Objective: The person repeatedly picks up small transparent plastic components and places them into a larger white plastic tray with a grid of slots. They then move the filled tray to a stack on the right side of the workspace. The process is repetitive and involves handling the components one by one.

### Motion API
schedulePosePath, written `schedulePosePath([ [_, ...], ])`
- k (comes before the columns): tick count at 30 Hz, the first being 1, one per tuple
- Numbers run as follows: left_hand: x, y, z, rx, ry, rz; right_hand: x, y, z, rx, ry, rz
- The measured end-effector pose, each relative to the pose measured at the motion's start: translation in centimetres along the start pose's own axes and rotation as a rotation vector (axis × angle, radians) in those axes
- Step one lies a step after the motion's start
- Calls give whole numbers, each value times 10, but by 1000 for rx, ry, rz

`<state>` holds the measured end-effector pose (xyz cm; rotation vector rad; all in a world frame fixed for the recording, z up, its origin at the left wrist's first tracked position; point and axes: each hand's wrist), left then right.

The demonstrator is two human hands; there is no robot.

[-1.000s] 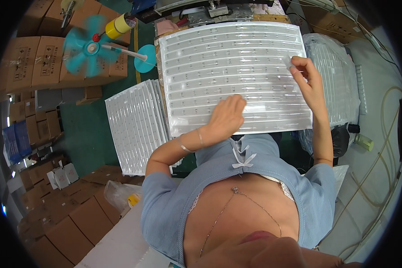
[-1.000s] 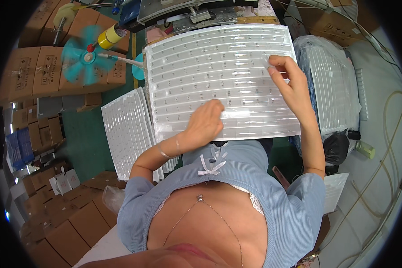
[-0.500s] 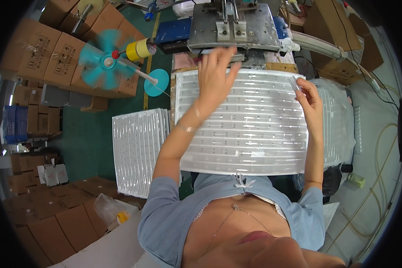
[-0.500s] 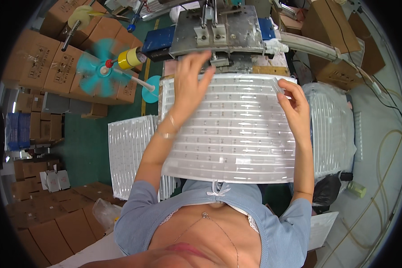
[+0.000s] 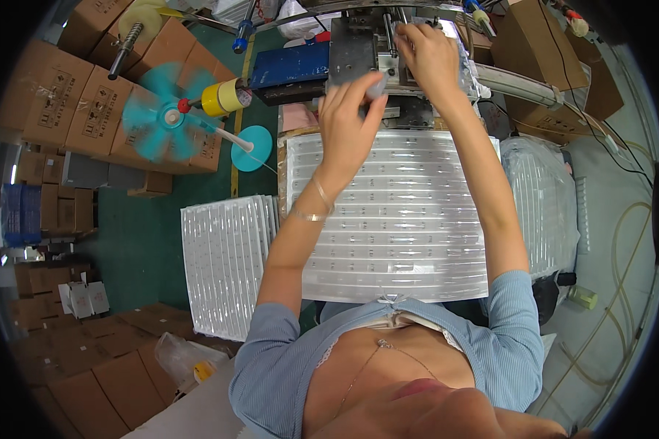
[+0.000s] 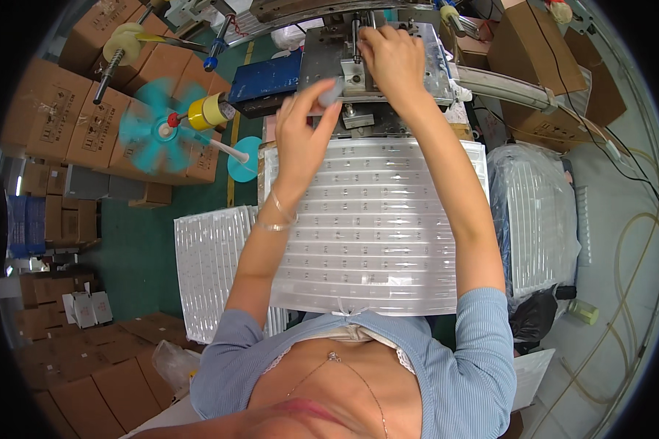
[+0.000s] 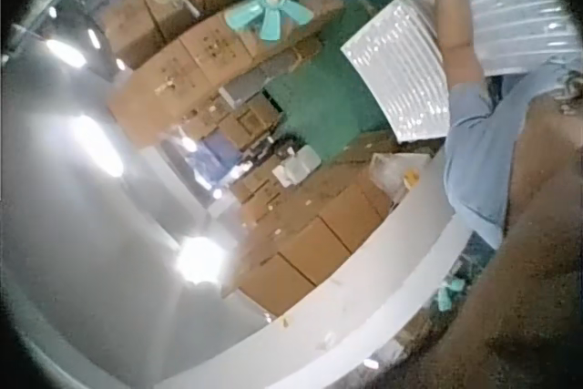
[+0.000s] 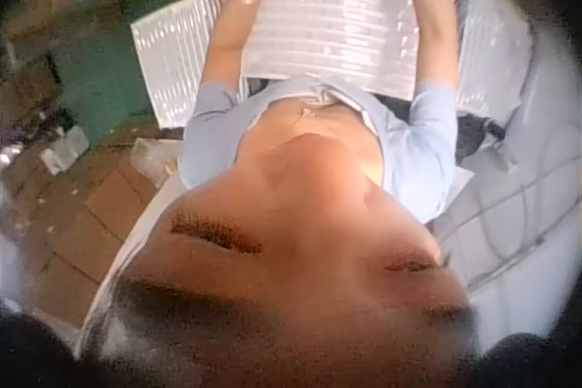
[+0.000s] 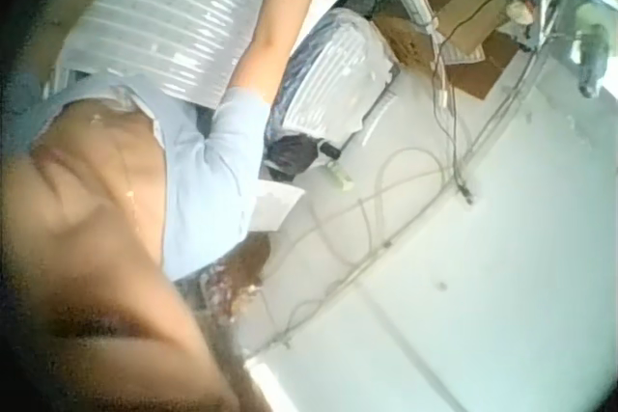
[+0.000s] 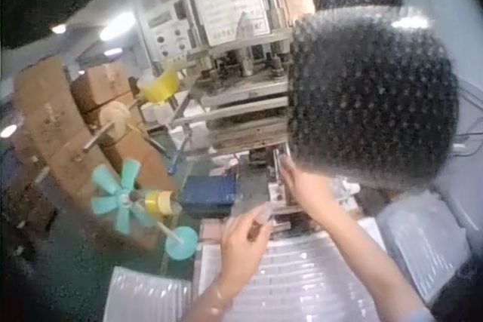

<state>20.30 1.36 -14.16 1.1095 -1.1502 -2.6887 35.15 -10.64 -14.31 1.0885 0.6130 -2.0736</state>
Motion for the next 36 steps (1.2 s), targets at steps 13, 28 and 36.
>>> schedulePosePath([
  [13, 103, 23, 49, 1154, -475, 833, 114, 3, 115, -213, -215, -89],
  [28, 224, 45, 16, -183, -857, -206, 233, -68, 219, -457, -863, -103],
  [36, 185, 38, 32, 45, -757, 34, 218, -16, 198, -665, -408, -742],
])
Point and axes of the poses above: each hand's wrist, its own x-axis away from the middle knuckle, its own z-axis out of the back of the hand, y = z × x, and after that the axes turned 8 degrees about z, right-handed
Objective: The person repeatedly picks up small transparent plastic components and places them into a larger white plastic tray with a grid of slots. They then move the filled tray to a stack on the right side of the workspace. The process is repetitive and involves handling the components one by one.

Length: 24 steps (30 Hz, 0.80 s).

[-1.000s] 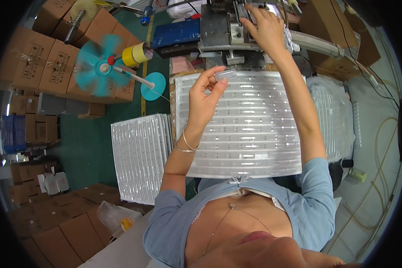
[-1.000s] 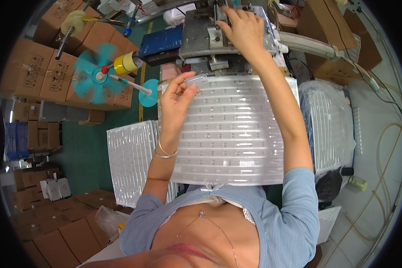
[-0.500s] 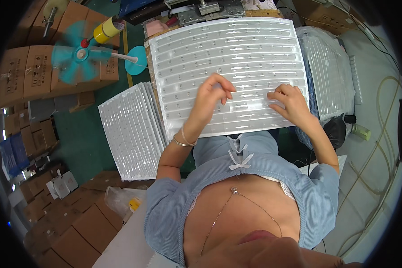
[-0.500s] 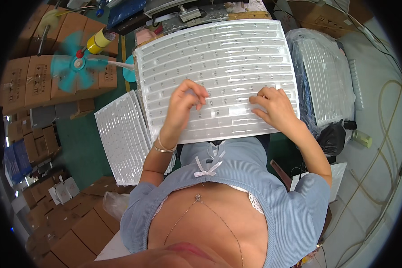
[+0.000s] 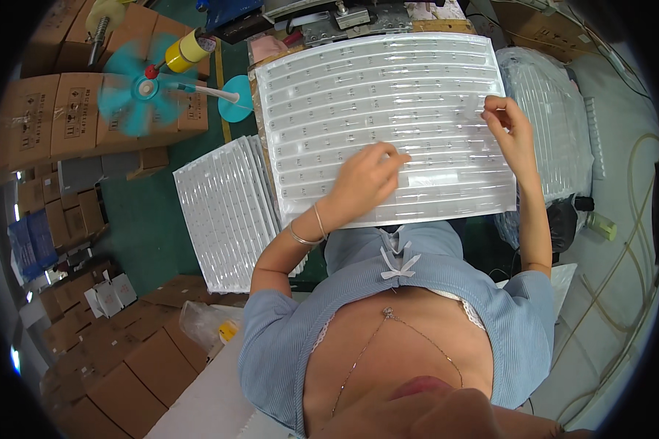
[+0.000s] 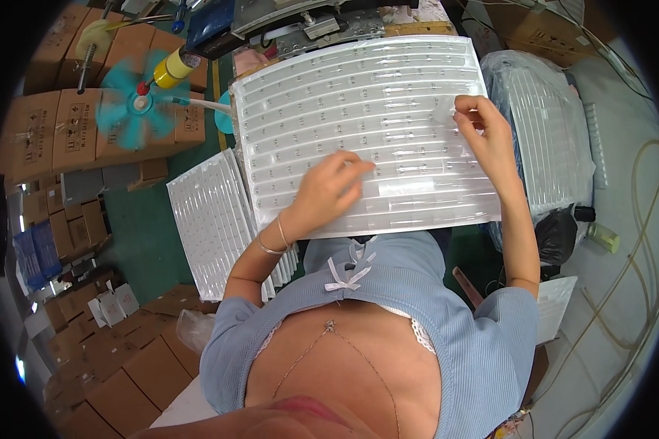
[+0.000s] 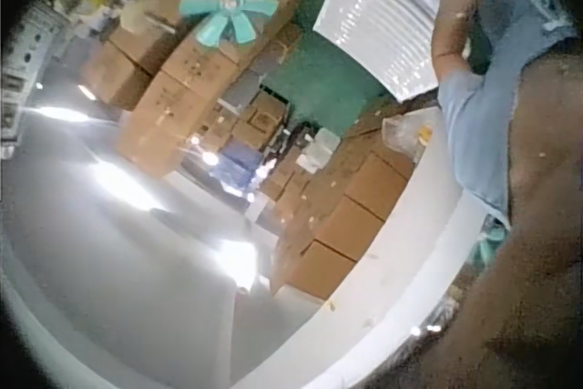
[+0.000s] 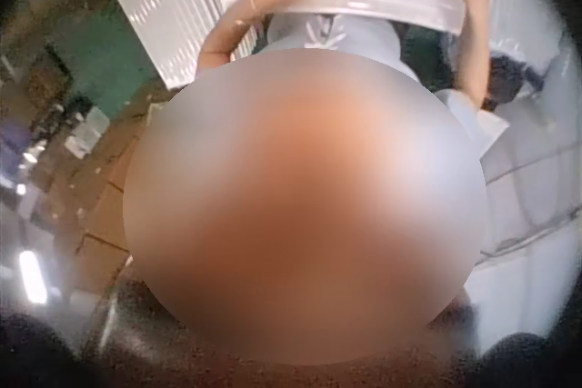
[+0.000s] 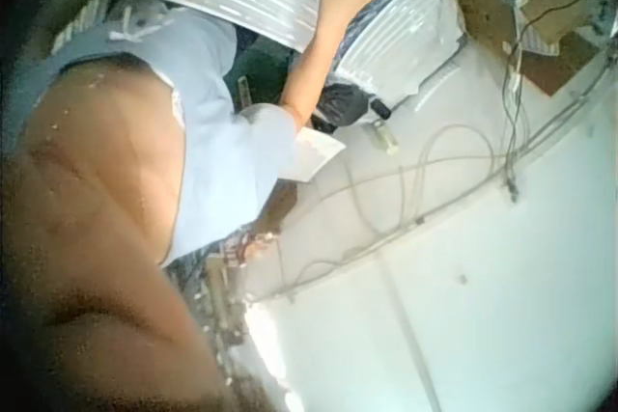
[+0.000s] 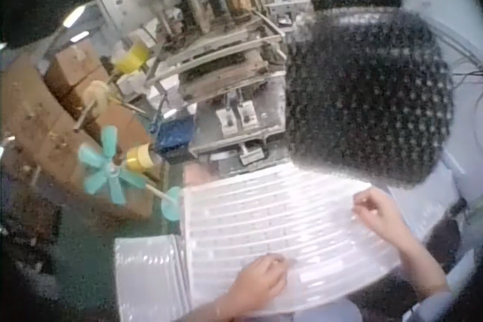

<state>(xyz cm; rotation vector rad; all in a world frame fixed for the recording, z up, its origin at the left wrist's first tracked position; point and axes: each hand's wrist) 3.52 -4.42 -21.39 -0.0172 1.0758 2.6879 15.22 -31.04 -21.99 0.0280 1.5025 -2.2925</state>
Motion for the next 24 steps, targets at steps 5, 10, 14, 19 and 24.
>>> schedulePosePath([
  [5, -27, -20, 34, 184, 245, 157, -27, -1, -9, 158, -65, 112],
  [10, -44, -30, 53, 277, 378, 250, -41, -9, -15, 507, -270, 295],
  [14, -64, -41, 59, 284, 482, 241, -40, 6, -23, 685, -428, 366],
  [19, -124, -41, 78, 154, 658, 193, -51, -4, -17, 642, -210, 516],
  [24, -218, -37, 101, -454, 854, 15, -79, -31, -13, 373, 32, 311],
])
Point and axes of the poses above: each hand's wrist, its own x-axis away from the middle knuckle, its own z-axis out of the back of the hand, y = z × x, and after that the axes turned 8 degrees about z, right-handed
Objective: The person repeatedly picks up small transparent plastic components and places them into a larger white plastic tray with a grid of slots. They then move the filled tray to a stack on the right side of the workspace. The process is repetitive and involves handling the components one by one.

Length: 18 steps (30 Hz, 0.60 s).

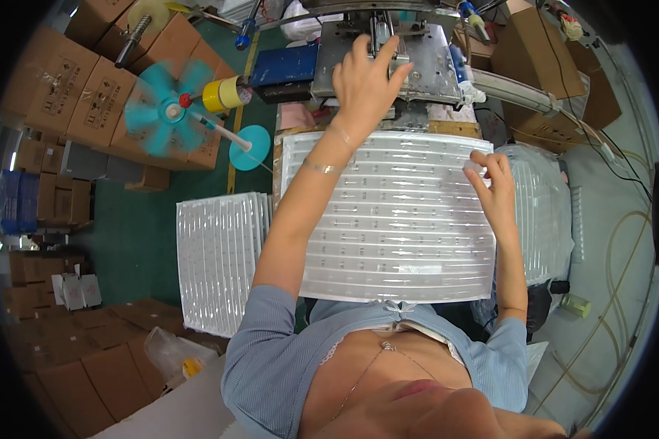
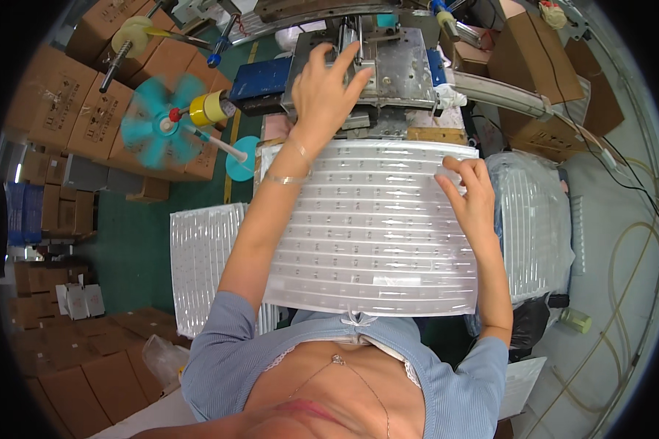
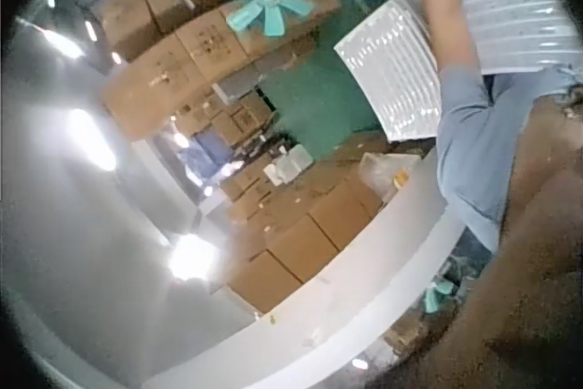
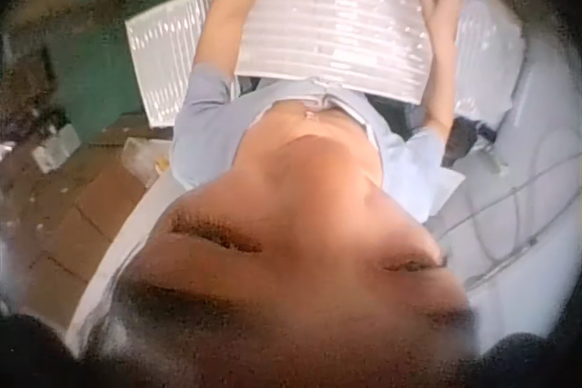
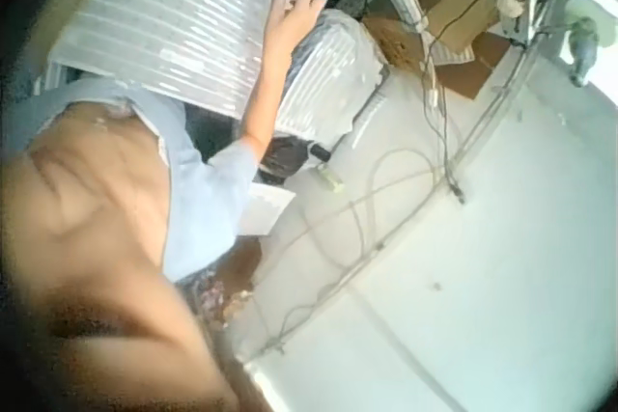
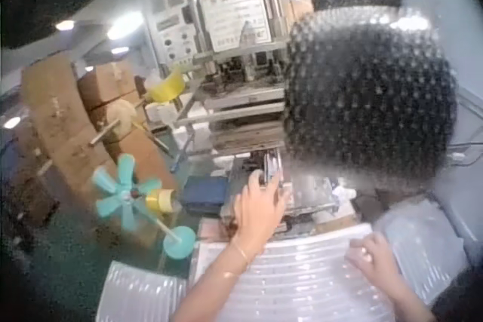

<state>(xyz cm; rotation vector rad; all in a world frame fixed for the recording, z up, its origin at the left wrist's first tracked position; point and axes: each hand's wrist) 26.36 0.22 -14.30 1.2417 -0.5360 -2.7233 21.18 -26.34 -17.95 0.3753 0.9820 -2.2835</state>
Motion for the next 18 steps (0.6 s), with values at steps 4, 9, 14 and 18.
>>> schedulePosePath([
  [4, -39, 9, -26, -349, -91, -212, -32, 9, -3, -401, 96, -139],
  [9, -31, 5, -16, -135, 17, -272, -82, 1, -23, -552, 225, -157],
  [14, 25, 14, 50, 445, -49, 84, -147, -22, -56, -300, 302, 206],
  [18, 92, 4, 80, 683, -465, 448, -186, -9, -81, 226, 197, 339],
])
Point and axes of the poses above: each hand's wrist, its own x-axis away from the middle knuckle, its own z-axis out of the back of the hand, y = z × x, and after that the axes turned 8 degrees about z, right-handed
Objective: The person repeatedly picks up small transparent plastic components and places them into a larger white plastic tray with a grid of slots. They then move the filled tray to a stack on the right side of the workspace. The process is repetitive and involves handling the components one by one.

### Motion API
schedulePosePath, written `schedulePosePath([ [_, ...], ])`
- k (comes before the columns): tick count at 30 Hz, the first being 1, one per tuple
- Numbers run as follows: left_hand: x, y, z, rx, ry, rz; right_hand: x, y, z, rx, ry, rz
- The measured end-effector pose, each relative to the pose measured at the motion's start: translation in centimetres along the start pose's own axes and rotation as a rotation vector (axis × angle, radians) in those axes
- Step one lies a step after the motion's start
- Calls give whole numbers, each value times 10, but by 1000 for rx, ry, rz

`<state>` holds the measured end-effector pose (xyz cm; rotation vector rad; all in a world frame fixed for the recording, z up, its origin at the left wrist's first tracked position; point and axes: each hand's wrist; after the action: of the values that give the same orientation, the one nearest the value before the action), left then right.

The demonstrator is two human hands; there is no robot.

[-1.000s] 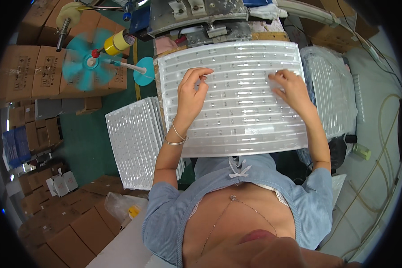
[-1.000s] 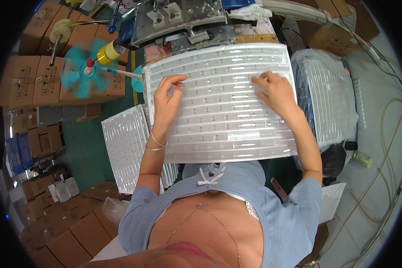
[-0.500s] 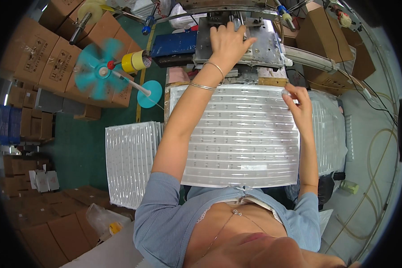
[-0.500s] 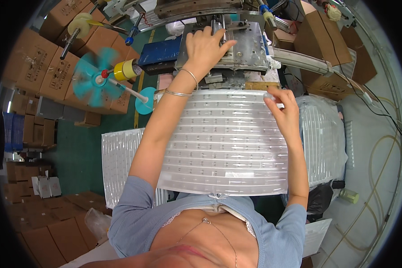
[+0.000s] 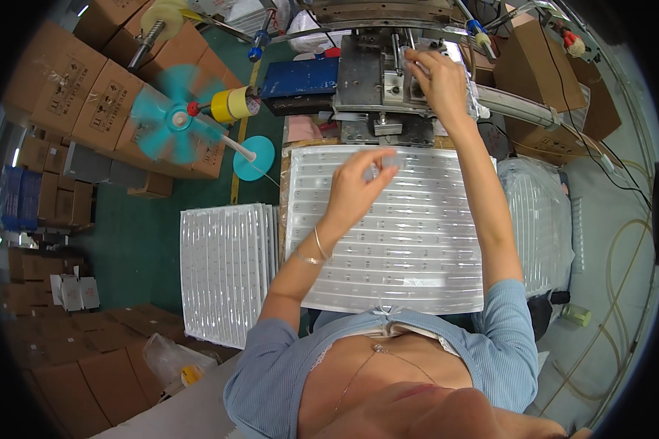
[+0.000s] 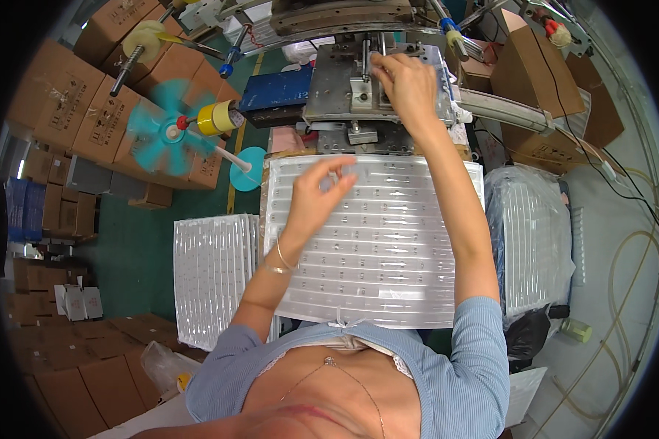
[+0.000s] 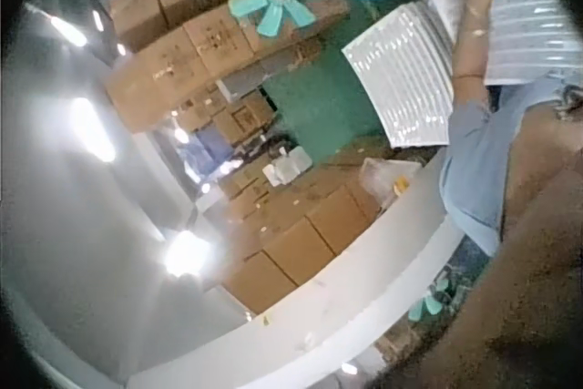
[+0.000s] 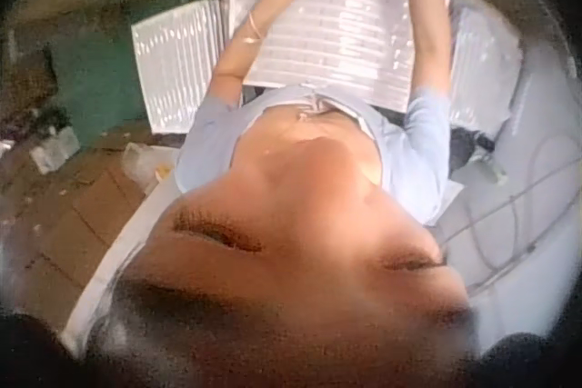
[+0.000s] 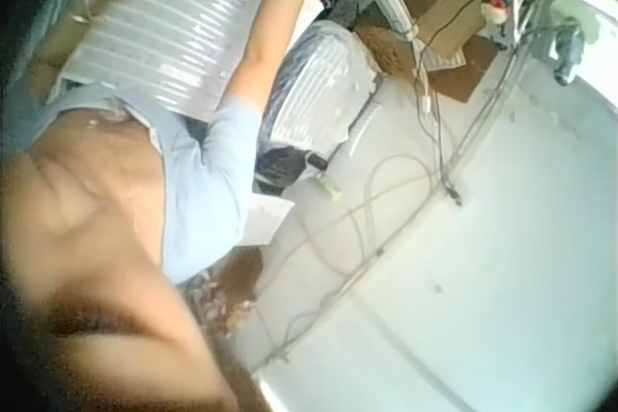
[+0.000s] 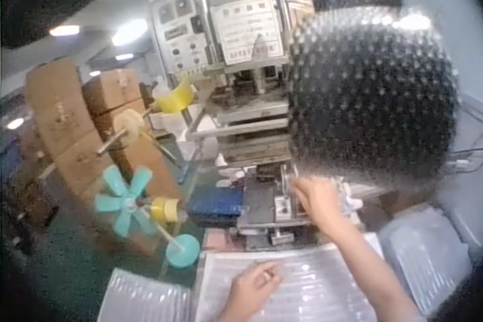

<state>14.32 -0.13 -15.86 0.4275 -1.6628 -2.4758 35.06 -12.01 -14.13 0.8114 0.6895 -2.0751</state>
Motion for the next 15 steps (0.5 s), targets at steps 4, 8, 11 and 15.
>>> schedulePosePath([
  [4, 37, -26, 2, 69, -41, 115, -9, -2, -12, 221, 86, 31],
  [8, 48, -29, -1, 241, -114, 209, -13, 2, -13, 257, 29, 7],
  [11, 53, -22, -4, 367, -181, 318, -8, 11, -13, 181, 62, -12],
  [15, 67, -25, -13, 371, -236, 341, 30, -2, 18, -59, 187, -10],
])
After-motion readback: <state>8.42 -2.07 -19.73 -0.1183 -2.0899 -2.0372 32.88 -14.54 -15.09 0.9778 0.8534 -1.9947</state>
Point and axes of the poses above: each hand's wrist, its own x-axis away from the middle knuckle, its own z-axis out of the back of the hand, y = z × x, and after that the axes turned 8 degrees about z, right-handed
